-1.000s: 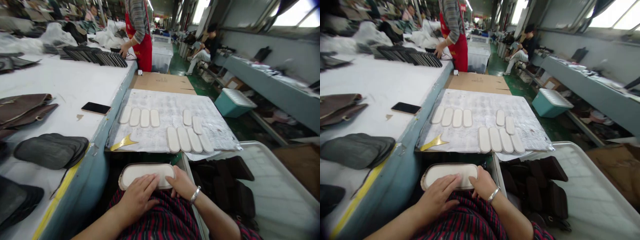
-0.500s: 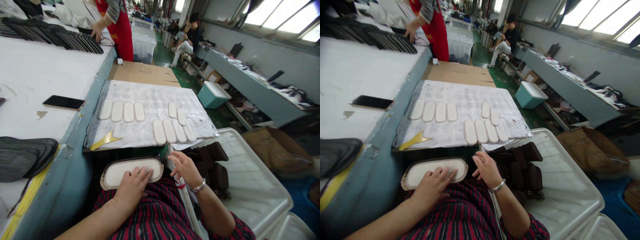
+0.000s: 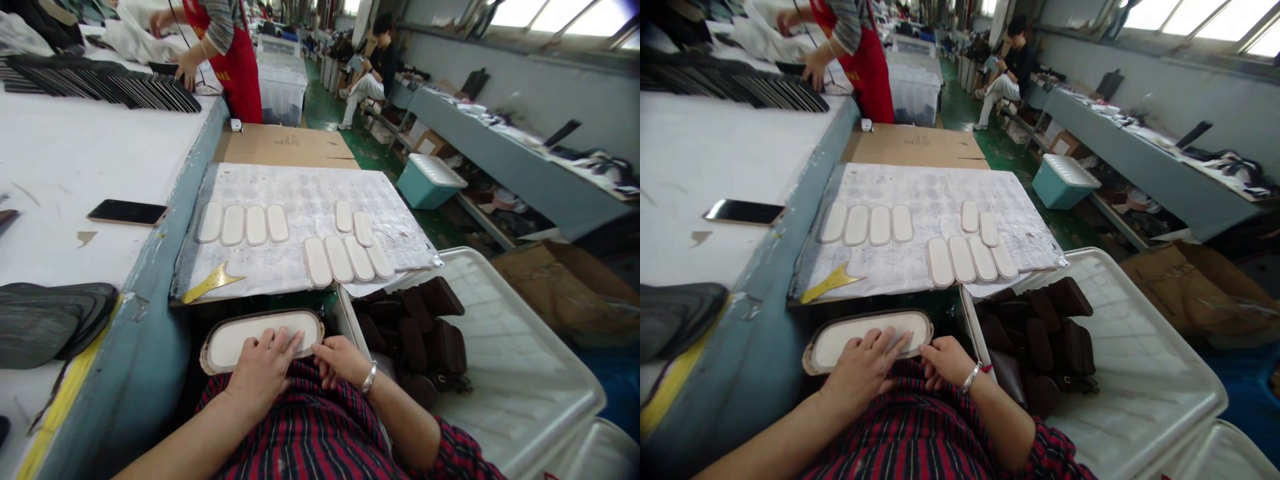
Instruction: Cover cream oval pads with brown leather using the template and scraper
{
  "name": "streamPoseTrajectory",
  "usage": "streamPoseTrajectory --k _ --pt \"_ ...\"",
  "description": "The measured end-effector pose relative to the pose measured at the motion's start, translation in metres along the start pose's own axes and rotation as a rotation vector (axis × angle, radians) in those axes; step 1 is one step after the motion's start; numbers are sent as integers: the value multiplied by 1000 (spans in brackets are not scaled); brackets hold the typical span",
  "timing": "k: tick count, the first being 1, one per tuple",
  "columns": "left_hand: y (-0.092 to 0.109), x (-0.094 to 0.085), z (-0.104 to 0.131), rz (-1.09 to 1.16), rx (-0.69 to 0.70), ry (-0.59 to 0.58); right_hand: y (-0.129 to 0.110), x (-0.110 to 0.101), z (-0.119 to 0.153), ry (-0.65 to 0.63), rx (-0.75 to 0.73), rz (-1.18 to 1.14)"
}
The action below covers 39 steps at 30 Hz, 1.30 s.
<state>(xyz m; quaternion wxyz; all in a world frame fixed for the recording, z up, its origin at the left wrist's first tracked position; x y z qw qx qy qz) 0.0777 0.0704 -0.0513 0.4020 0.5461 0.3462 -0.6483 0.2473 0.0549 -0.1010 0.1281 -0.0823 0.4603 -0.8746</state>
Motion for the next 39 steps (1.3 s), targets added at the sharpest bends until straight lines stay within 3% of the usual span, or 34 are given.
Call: streamPoseTrajectory --k 4,14,19,23,31,39 --pt "-3 -1 -1 -3 14 -18 -4 0 4 -26 -27 -157" --pt "-6 2 -2 -6 32 -32 5 7 0 137 -55 -163" --pt "-7 1 -2 38 -27 4 -1 4 5 98 -78 -140" --pt "-12 3 -5 41 34 3 -5 2 9 18 -56 -158" --pt "-8 10 4 29 108 82 3 9 7 84 68 -38" --pt "-10 13 5 39 155 93 7 10 12 53 29 -150"
Point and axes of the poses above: each hand's wrist, its own z-axis away from the middle knuckle, its own x-axis out of the palm, y = z × x, the point moved 2 cm from there along -z, towards the middle knuckle, and after that the axes turned 14 degrees about -x, right-handed, at the moved point
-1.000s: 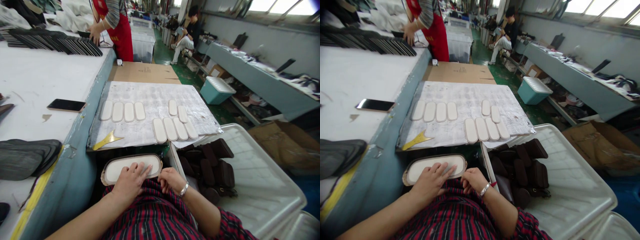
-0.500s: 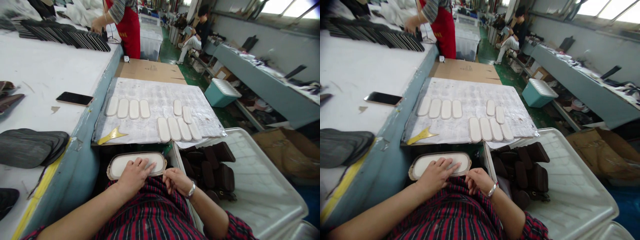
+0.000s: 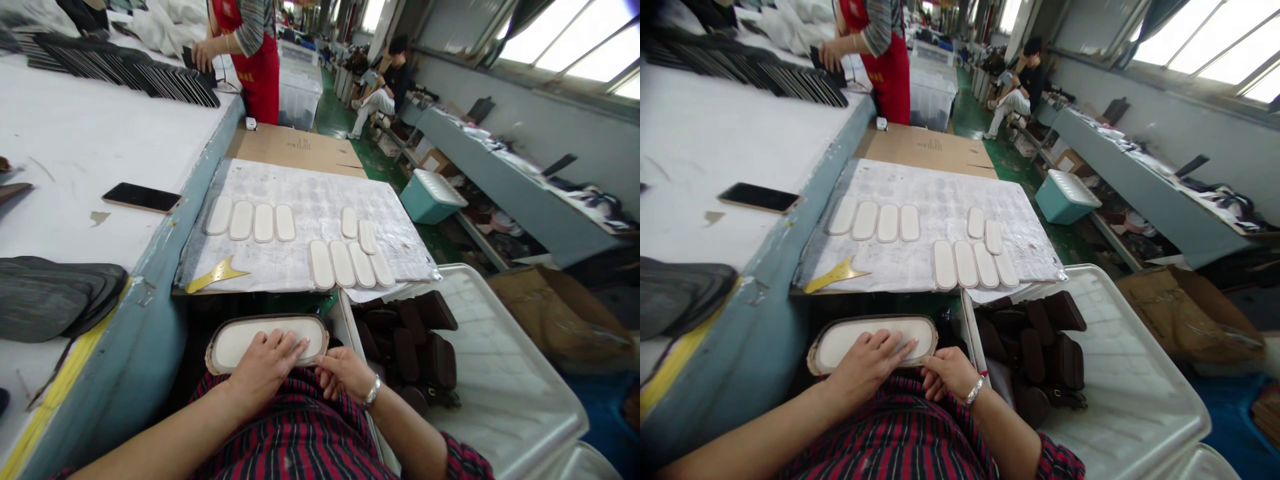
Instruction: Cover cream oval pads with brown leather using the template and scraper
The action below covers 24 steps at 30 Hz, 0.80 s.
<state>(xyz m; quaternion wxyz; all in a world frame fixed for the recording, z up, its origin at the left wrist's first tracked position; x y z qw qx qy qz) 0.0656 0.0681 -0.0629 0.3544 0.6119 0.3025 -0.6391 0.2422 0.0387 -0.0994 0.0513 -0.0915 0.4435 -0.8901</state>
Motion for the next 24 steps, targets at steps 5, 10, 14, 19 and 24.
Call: streamPoseTrajectory --k 5,10,14,19,24 --pt "-2 -1 -2 -6 11 11 -2 -10 -3 -72 -29 23" --pt "0 -2 -3 -10 1 13 3 -33 -19 56 -84 -76" --pt "2 -3 -5 -40 -60 30 15 -40 -38 7 -176 -260" --pt "4 -3 -6 -51 -86 24 25 -35 -58 -119 -185 -306" --pt "6 -1 -8 -22 -121 -26 29 -39 -75 -225 -185 -232"
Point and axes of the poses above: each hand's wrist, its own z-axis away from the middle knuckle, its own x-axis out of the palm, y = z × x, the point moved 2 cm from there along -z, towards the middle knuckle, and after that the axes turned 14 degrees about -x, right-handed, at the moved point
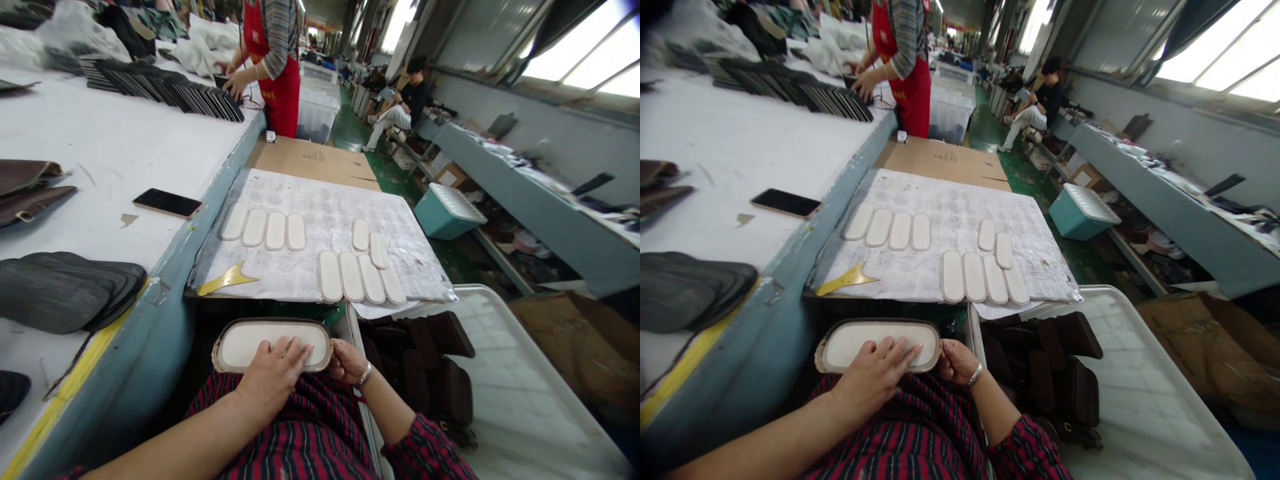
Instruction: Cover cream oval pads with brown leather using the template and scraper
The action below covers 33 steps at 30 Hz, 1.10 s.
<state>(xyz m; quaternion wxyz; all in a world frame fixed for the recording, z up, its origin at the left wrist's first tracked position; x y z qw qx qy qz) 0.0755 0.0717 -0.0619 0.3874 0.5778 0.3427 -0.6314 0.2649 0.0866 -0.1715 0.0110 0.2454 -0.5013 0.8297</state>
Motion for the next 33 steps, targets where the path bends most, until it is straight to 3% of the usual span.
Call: streamPoseTrajectory --k 7,13,17,19,23,25,27,30,33 --pt "-1 2 -2 63 -15 -69 -18 -7 -6 -36 35 262" --pt "4 2 -1 101 -11 -81 -43 7 7 -19 94 464" --pt "-5 -6 16 384 -44 -68 -49 21 13 0 123 625" --pt "-28 -8 31 737 -164 -16 -51 25 15 22 140 719" --pt "-102 7 62 1535 -787 273 -54 28 16 -4 187 731" --pt "-126 25 66 1784 -903 192 -56 27 15 -14 213 712" --pt "-135 43 61 1891 -860 19 -56 24 14 -16 236 682" --pt "-131 63 49 1959 -748 -165 -53 17 13 -13 253 607" --pt "-124 70 41 1986 -669 -304 -49 14 15 -15 265 529"
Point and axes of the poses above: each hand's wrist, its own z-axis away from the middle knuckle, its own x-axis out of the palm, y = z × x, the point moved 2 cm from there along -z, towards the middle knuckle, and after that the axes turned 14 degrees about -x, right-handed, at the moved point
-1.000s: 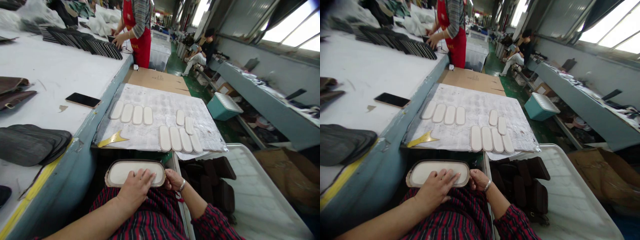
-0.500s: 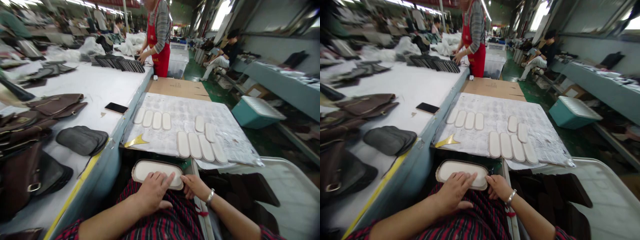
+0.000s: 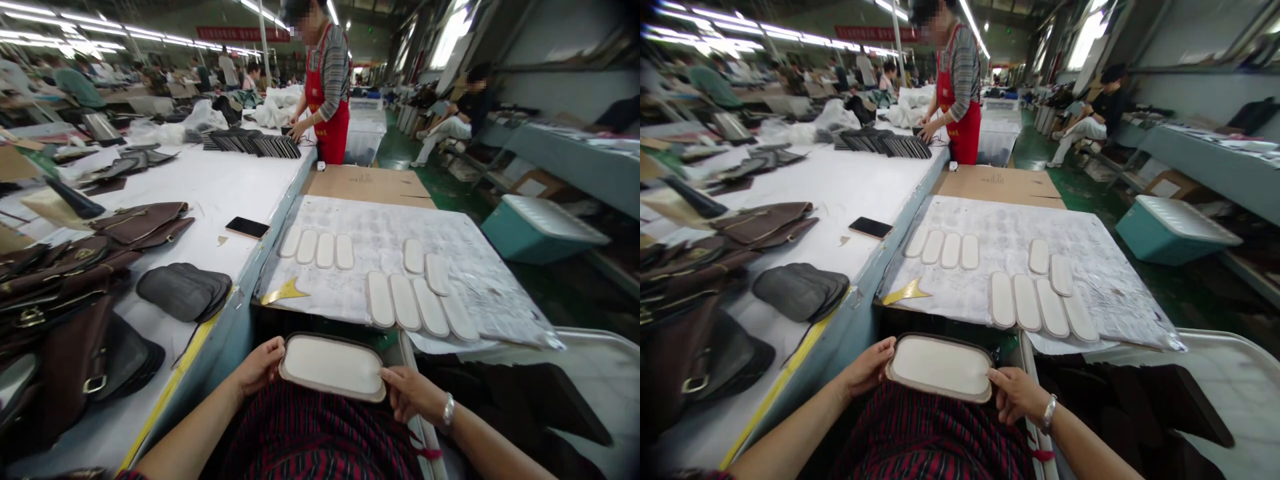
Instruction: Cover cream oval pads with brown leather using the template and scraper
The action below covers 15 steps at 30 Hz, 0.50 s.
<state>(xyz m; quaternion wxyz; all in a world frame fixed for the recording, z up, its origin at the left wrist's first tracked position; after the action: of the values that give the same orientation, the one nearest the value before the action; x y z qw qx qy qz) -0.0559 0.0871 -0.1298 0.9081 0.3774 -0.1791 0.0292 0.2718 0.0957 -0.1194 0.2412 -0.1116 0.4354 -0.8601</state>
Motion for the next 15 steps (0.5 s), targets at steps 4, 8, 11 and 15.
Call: streamPoseTrajectory --k 4,8,11,15 --pt "14 -1 0 -131 -84 -43 -6 3 1 0 28 42" --pt "29 -10 -1 -371 -112 -37 -11 4 1 17 31 120" --pt "35 -22 -7 -568 -15 -28 -7 -8 -2 173 -148 224" --pt "54 -18 -15 -817 186 11 -7 -28 -19 388 -401 143"
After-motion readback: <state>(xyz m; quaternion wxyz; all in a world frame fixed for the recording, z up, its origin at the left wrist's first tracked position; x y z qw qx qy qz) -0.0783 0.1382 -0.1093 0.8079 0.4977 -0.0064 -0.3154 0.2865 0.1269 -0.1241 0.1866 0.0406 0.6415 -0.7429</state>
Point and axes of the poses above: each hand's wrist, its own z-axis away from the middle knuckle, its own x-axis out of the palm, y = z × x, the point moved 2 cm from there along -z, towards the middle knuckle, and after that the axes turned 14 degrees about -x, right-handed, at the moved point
